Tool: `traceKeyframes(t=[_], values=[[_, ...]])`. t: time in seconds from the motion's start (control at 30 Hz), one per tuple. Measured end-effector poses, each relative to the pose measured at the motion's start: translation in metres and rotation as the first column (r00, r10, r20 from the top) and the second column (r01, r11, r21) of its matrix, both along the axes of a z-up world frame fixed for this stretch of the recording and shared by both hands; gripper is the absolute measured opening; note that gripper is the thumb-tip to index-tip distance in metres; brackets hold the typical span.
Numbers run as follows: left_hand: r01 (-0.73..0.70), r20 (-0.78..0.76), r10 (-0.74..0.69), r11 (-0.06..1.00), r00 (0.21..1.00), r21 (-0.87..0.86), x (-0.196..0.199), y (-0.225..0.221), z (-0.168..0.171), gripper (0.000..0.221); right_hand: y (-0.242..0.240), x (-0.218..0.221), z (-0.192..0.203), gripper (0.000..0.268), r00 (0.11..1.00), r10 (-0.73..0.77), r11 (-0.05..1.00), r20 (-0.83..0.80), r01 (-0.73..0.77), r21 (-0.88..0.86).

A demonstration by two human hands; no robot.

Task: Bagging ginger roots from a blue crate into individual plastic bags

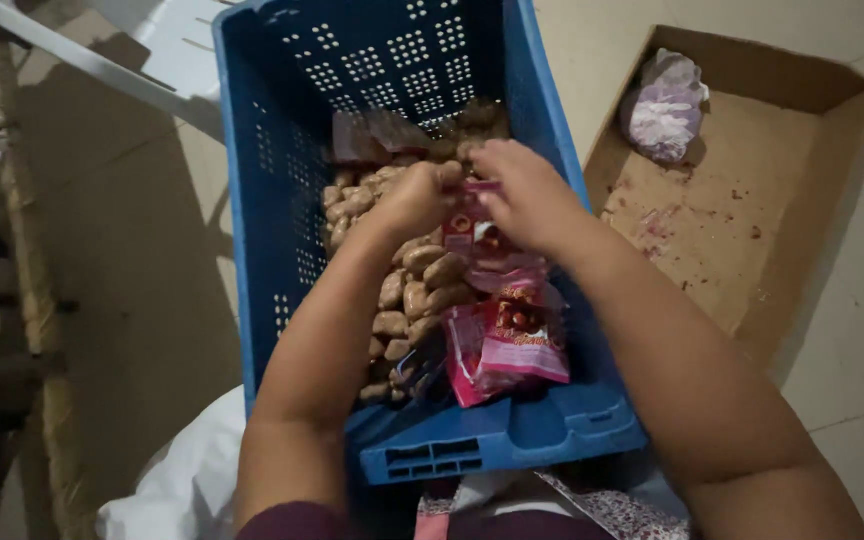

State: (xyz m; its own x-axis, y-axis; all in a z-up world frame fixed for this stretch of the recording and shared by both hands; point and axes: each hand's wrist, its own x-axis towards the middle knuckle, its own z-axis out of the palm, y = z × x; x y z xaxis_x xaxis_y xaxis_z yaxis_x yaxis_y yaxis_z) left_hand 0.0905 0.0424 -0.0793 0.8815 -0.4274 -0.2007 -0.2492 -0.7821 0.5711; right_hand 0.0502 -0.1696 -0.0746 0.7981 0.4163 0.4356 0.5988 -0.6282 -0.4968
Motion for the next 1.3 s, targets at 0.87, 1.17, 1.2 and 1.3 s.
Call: traceKeyframes(t=[0.87, 1.17, 1.2, 1.3], values=[[-0.165, 0.129, 0.275, 0.825, 0.953, -0.541, -0.071, 0.021, 0.026, 0.016, 0.004, -0.023, 0.03, 0.047, 0.887, -0.079, 0.961, -0.455, -0.054, -0.272], [-0.077, 0.235, 0.231, 0.848, 0.944, -0.524, -0.064, 0.007, 0.017, 0.014, 0.006, -0.011, 0.009, 0.052, 0.985, 0.081, 0.996, -0.15, -0.085, -0.02], [-0.013, 0.333, 0.218, 0.853, 0.917, -0.522, -0.06, 0.008, 0.015, 0.011, 0.008, -0.011, 0.01, 0.028, 0.99, 0.072, 0.997, -0.124, -0.075, -0.015], [-0.04, 0.469, 0.283, 0.886, 0.836, -0.463, -0.074, 0.005, 0.054, 0.014, 0.003, -0.012, 0.0, 0.014, 0.961, -0.103, 0.995, -0.256, 0.096, -0.038]])
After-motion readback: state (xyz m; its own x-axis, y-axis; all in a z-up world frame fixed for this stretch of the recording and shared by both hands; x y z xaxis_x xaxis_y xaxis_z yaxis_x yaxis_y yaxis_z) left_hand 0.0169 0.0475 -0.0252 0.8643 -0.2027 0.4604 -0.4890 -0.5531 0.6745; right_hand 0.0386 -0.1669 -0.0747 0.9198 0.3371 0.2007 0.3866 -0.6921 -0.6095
